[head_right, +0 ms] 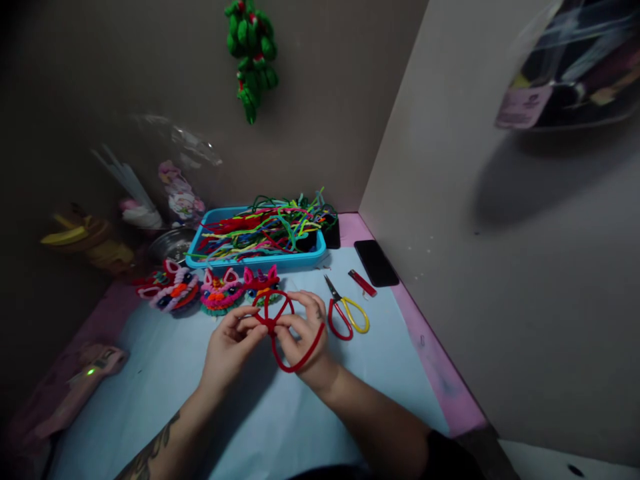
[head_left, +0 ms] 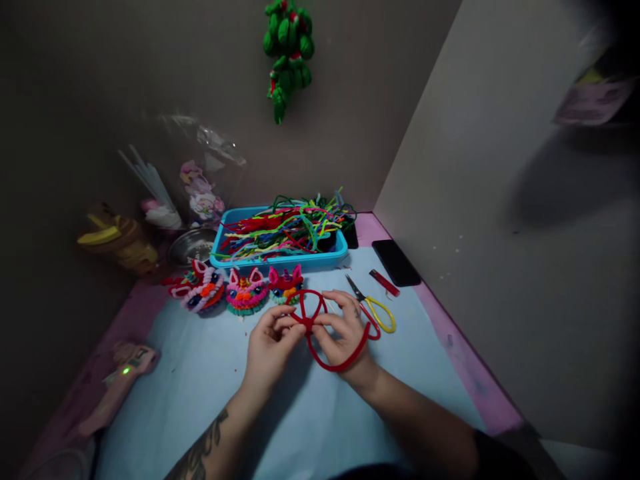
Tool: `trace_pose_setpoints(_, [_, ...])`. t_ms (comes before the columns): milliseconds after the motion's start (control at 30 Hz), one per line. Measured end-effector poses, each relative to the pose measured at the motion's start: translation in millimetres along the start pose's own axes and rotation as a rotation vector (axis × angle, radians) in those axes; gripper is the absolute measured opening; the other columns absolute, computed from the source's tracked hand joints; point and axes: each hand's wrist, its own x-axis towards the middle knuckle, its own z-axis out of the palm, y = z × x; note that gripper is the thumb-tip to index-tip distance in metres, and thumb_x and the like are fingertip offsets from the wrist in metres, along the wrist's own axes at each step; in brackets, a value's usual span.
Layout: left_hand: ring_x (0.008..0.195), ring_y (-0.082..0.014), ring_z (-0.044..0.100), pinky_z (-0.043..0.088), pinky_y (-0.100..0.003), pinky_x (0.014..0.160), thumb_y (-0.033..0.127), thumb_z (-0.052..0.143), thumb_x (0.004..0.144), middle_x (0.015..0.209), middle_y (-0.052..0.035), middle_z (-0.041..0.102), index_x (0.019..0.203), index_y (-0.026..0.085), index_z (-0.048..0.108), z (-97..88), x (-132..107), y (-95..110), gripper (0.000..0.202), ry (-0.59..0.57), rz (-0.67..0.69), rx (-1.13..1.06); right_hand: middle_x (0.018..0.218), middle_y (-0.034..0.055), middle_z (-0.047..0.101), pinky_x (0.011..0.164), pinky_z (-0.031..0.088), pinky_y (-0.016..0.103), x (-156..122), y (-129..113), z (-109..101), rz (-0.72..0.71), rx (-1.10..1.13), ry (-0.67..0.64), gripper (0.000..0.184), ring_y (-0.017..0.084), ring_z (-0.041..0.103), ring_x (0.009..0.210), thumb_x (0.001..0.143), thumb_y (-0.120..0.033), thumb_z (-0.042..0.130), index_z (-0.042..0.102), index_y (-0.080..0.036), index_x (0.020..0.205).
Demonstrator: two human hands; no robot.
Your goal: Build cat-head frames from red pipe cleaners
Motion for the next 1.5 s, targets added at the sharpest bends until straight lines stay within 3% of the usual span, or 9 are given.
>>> trace_pose_setpoints(133, [0.057,-0.0095,0.056,0.042,-0.021,0.056,0.022,0.074,0.064,0.067,0.0002,0.068,0.091,0.016,0.059,-0.6,-2,-2,0.031,0.048,0.042,0.081,0.113,0.0069,0.056,0.094,0.041,0.045,-2,1,3,0.114,0.097,-0.053,0.011,0.025,0.049,0.111,0.077,-0.017,0.058,0.065,-0.023,0.072])
trace_pose_setpoints(300, [0.058,-0.0106,0.057,0.041,-0.022,0.056,0.023,0.072,0.068,0.068,-0.0006,0.068,0.094,0.017,0.058,-1.5,-4,-7,0.030,0.027,0.051,0.122,0.119,0.0067,0.054,0.096,0.041,0.043,-3,-1,4,0.347,0.242,-0.189,0.014,0.025,0.049,0.112,0.078,-0.021,0.060,0.061,-0.022,0.064])
trace_pose_setpoints(433, [0.057,-0.0104,0.056,0.041,-0.022,0.055,0.024,0.072,0.069,0.068,-0.0006,0.068,0.094,0.017,0.056,-0.3,-3,-8,0.031,0.016,0.054,0.136,0.127,0.0059,0.051,0.101,0.037,0.044,-1,-1,3,0.437,0.290,-0.268,0.017,0.025,0.045,0.120,0.077,-0.020,0.061,0.058,-0.021,0.060])
trace_pose_setpoints(633, [0.053,-0.0082,0.054,0.039,-0.020,0.053,0.026,0.075,0.065,0.063,0.0017,0.067,0.094,0.016,0.053,0.3,-1,-2,0.037,0.054,-0.006,0.051,0.136,0.0054,0.044,0.106,0.032,0.046,0,1,1,0.425,0.246,-0.267,0.004,0.027,0.041,0.126,0.073,-0.019,0.063,0.064,-0.022,0.073])
trace_pose_setpoints(767, [0.055,-0.0086,0.057,0.042,-0.020,0.057,0.028,0.077,0.062,0.062,0.0024,0.068,0.094,0.017,0.051,0.7,0,2,0.042,0.086,-0.066,-0.033,0.132,0.0077,0.045,0.105,0.034,0.048,-3,1,0,0.315,0.165,-0.244,0.022,0.029,0.039,0.127,0.068,-0.019,0.070,0.064,-0.024,0.088])
trace_pose_setpoints(1000, [0.056,-0.0096,0.059,0.043,-0.021,0.059,0.028,0.076,0.063,0.061,0.0028,0.067,0.091,0.018,0.049,1.8,-1,1,0.040,0.077,-0.047,-0.028,0.121,0.0064,0.051,0.103,0.036,0.047,-7,-5,-1,0.143,0.151,-0.160,0.005,0.026,0.045,0.120,0.076,-0.021,0.067,0.067,-0.025,0.079])
trace_pose_setpoints(1267, [0.042,-0.0063,0.047,0.027,-0.016,0.045,0.027,0.071,0.067,0.058,0.0066,0.064,0.084,0.023,0.035,3.0,-2,-3,0.039,-0.122,-0.080,0.047,0.115,0.0078,0.052,0.097,0.041,0.043,-2,8,-5,0.384,0.245,-0.077,0.004,0.026,0.050,0.114,0.076,-0.023,0.065,0.065,-0.021,0.073])
trace_pose_setpoints(1400, [0.046,-0.0072,0.050,0.030,-0.017,0.046,0.027,0.071,0.068,0.061,0.0053,0.064,0.087,0.022,0.037,0.9,-1,-4,0.039,-0.145,-0.074,0.074,0.115,0.0072,0.052,0.099,0.039,0.042,3,10,-4,0.453,0.276,-0.122,0.005,0.025,0.050,0.115,0.074,-0.023,0.066,0.065,-0.021,0.070])
trace_pose_setpoints(1500, [0.051,-0.0092,0.054,0.036,-0.019,0.050,0.027,0.072,0.067,0.062,0.0045,0.064,0.093,0.021,0.040,-0.7,1,-1,0.042,-0.143,-0.069,0.075,0.120,0.0078,0.050,0.101,0.037,0.043,6,14,-6,0.457,0.305,-0.206,0.006,0.025,0.049,0.117,0.077,-0.026,0.063,0.067,-0.022,0.078])
